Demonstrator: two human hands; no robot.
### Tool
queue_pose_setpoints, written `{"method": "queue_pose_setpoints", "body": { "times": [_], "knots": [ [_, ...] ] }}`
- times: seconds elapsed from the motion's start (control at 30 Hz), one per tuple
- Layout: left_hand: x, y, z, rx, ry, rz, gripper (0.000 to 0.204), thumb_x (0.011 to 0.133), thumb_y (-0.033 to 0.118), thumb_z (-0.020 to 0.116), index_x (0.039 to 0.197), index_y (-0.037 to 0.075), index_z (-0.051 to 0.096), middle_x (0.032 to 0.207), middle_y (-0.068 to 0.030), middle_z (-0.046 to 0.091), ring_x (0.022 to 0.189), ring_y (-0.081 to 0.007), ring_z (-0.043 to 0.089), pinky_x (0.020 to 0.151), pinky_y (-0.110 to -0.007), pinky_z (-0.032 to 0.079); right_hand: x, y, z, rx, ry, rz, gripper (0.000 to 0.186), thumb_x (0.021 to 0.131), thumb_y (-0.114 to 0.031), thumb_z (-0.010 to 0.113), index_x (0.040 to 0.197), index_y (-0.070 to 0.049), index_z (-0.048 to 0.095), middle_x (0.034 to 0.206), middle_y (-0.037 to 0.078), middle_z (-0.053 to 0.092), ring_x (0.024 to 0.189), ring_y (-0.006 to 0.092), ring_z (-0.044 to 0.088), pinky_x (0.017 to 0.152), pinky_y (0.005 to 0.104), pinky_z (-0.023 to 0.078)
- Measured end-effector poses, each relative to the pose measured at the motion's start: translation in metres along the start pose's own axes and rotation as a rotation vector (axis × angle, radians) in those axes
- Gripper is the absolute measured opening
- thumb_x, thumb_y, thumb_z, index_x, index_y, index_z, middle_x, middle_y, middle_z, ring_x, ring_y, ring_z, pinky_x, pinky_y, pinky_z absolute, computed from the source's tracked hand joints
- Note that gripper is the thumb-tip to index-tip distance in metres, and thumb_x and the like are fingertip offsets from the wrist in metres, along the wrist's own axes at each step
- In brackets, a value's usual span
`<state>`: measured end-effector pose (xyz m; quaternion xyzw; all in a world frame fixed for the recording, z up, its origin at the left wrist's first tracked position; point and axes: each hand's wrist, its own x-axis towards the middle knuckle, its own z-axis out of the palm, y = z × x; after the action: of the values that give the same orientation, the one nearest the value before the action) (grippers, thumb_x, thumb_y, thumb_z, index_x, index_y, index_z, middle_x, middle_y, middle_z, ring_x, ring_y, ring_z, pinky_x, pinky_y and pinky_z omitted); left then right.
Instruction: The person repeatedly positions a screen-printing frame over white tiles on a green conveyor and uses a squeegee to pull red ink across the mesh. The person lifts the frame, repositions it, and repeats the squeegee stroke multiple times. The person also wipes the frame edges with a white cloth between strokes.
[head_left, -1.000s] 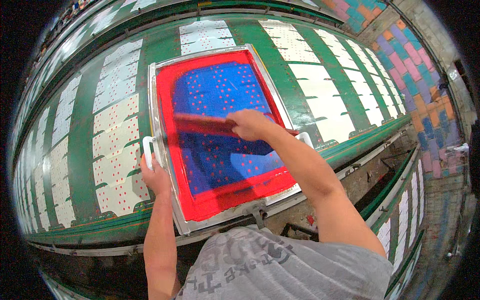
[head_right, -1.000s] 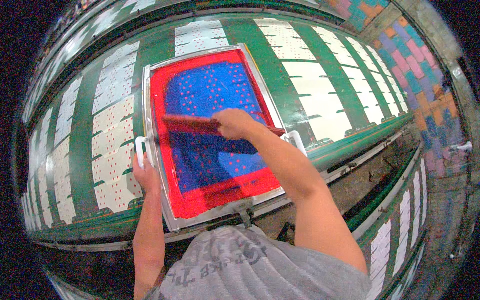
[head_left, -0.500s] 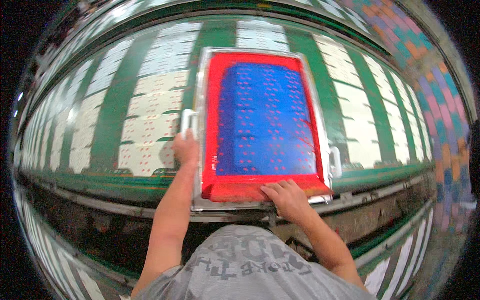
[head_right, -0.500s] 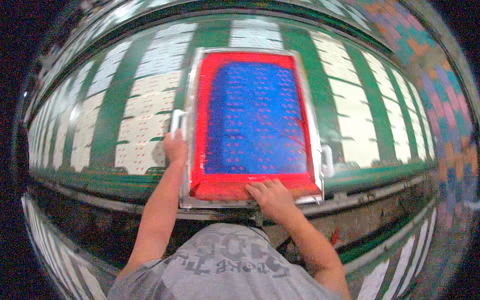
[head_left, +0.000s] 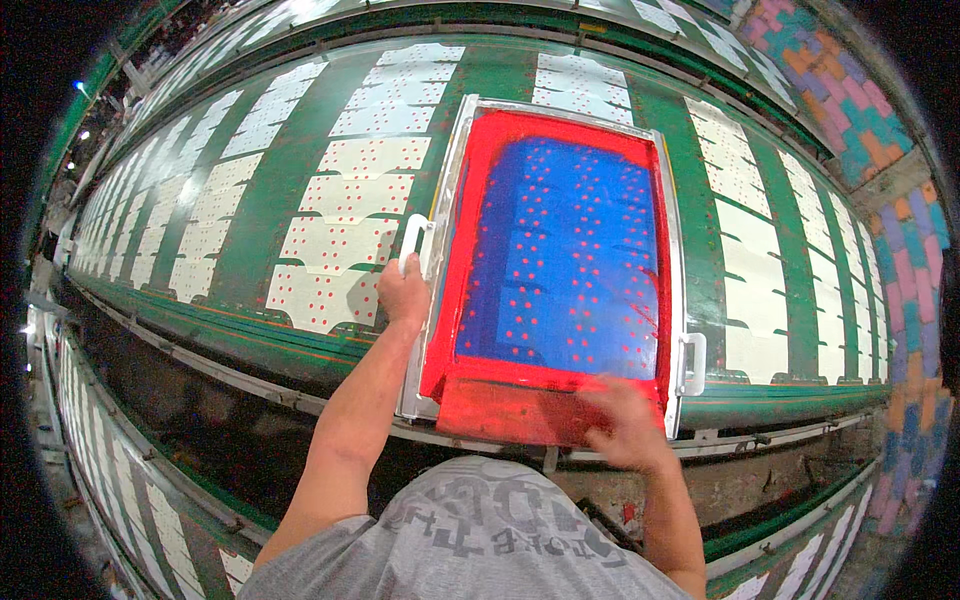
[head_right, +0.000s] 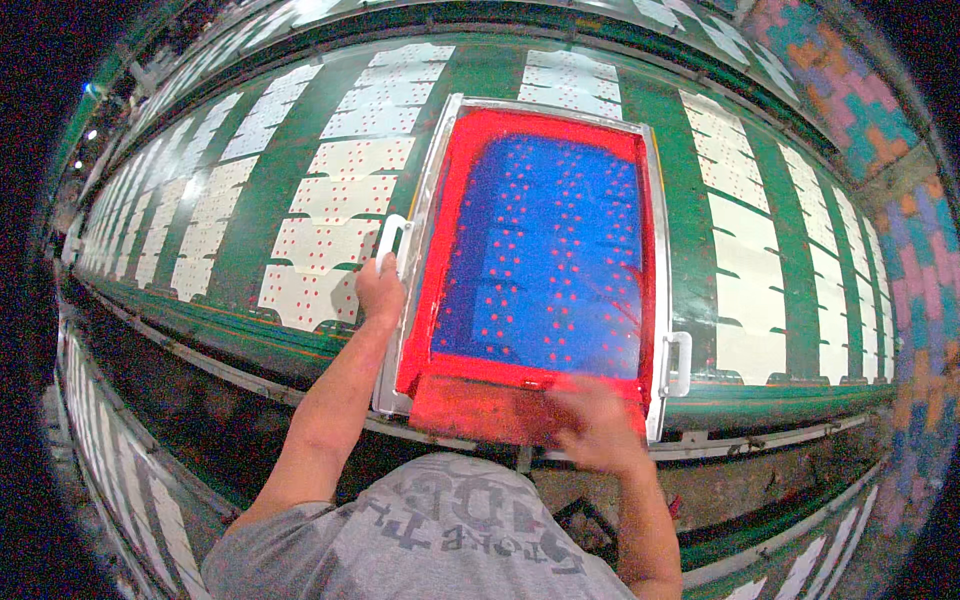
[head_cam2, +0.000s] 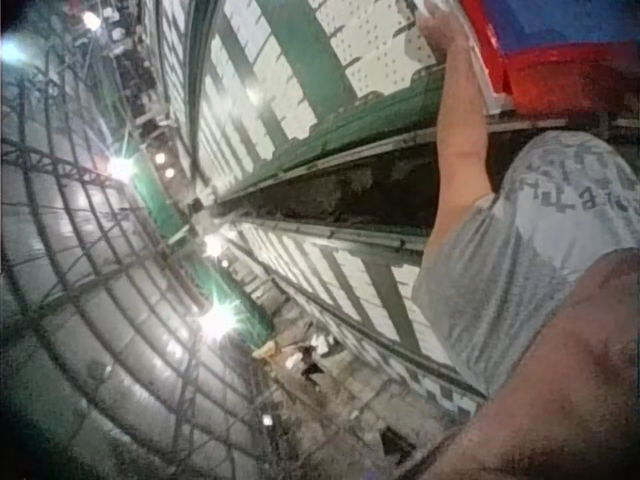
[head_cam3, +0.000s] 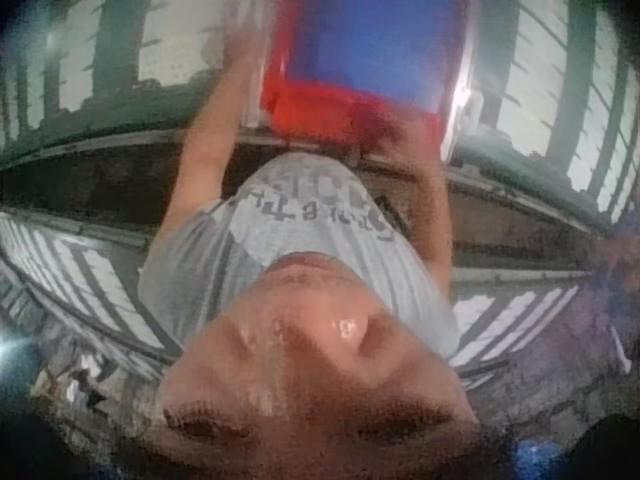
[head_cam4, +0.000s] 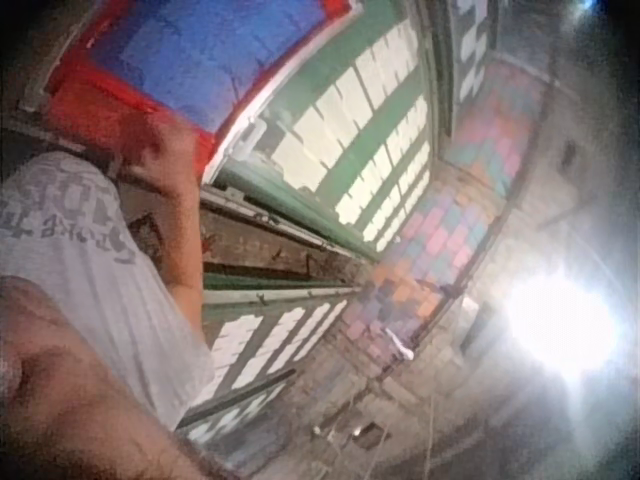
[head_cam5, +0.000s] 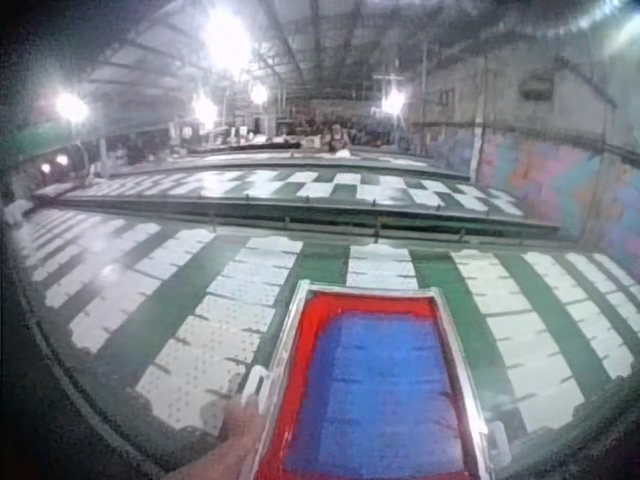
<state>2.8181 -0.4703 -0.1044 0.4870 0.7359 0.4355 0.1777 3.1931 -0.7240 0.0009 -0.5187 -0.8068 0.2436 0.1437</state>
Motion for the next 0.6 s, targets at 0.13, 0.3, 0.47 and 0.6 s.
{"method": "queue_pose_setpoints", "body": {
  "times": [0.13,0.3,0.47,0.6],
  "knots": [
    [0.001,0.001,-0.003,-0.066,-0.019,-0.032,0.037,0.103,0.032,0.067,0.094,-0.003,0.071,0.083,-0.0236,0.072,0.078,-0.0427,0.070,0.074,-0.053,0.050,-0.016,0.094,-0.019,-0.505,0.623,0.734,0.074,0.089,-0.007,0.075,0.157,0.000,0.047,0.151,0.029,0.056,0.139,0.0416,0.056,0.120,0.0520,0.040],
    [-0.003,0.014,-0.010,-0.080,0.007,0.003,0.032,0.104,0.028,0.068,0.095,-0.003,0.072,0.084,-0.0231,0.071,0.078,-0.0403,0.070,0.073,-0.051,0.050,-0.042,0.149,-0.022,0.504,0.731,0.736,0.069,0.097,-0.012,0.072,0.159,0.002,0.045,0.153,0.022,0.056,0.138,0.0313,0.056,0.118,0.0423,0.043],
    [0.006,0.023,-0.014,-0.062,0.002,-0.019,0.032,0.103,0.029,0.068,0.097,-0.002,0.073,0.081,-0.0223,0.071,0.076,-0.0393,0.068,0.072,-0.051,0.049,-0.037,0.141,-0.039,0.753,0.847,0.779,0.068,0.097,-0.012,0.074,0.159,0.002,0.047,0.155,0.019,0.056,0.139,0.0283,0.056,0.117,0.0403,0.044],
    [0.033,0.026,-0.022,-0.225,-0.065,-0.087,0.035,0.103,0.029,0.067,0.095,-0.005,0.072,0.084,-0.0219,0.071,0.077,-0.0379,0.067,0.073,-0.052,0.048,-0.021,0.111,-0.092,0.593,0.809,0.616,0.070,0.096,-0.024,0.076,0.157,-0.001,0.052,0.148,0.014,0.062,0.122,0.0203,0.063,0.099,0.0320,0.049]
  ]
}}
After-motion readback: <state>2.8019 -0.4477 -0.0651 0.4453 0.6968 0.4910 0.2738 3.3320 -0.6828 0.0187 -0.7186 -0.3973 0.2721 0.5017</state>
